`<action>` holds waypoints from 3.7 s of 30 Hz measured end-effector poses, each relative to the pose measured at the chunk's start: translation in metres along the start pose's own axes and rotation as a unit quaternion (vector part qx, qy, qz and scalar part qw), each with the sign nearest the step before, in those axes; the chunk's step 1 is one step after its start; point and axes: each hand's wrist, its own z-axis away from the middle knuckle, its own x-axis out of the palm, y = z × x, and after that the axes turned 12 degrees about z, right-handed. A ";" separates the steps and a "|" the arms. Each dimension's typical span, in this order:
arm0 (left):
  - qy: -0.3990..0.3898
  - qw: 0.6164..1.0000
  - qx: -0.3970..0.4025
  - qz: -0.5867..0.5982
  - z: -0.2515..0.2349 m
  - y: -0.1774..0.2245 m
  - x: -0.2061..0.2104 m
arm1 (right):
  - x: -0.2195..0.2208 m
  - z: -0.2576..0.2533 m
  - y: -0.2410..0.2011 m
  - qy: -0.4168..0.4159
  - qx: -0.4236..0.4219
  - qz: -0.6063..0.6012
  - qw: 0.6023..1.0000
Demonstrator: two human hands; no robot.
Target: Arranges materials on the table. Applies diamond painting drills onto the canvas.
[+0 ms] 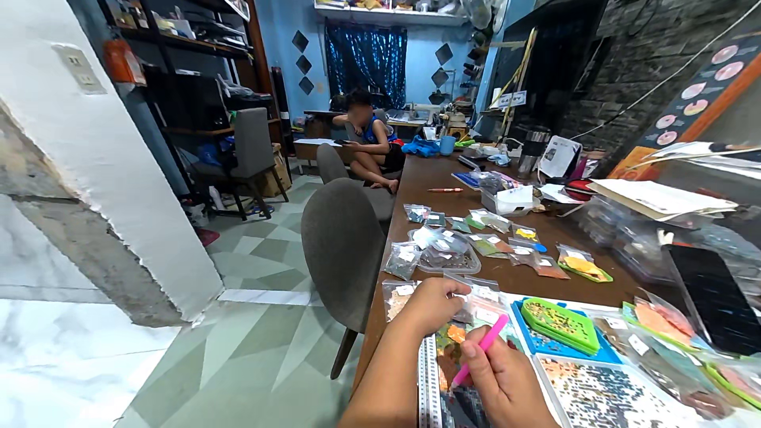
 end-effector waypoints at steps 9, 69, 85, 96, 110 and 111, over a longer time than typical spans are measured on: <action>0.000 1.000 -0.008 -0.005 0.000 0.000 0.000 | 0.001 0.000 0.000 0.002 -0.005 0.006 1.000; 0.060 0.998 0.006 -0.010 0.003 -0.009 -0.003 | -0.170 0.075 0.079 0.073 0.067 0.028 0.995; 0.065 0.998 0.004 0.004 0.002 -0.010 -0.003 | -0.170 0.074 0.078 0.080 0.077 0.037 0.993; 0.063 0.998 0.007 -0.016 0.002 -0.011 -0.004 | -0.171 0.075 0.077 0.038 0.066 0.037 0.996; 0.065 0.998 0.008 0.002 0.002 -0.011 -0.003 | -0.171 0.074 0.077 0.057 0.062 0.047 0.995; 0.066 0.998 0.010 0.003 0.002 -0.011 -0.003 | -0.171 0.074 0.077 0.054 0.058 0.046 0.996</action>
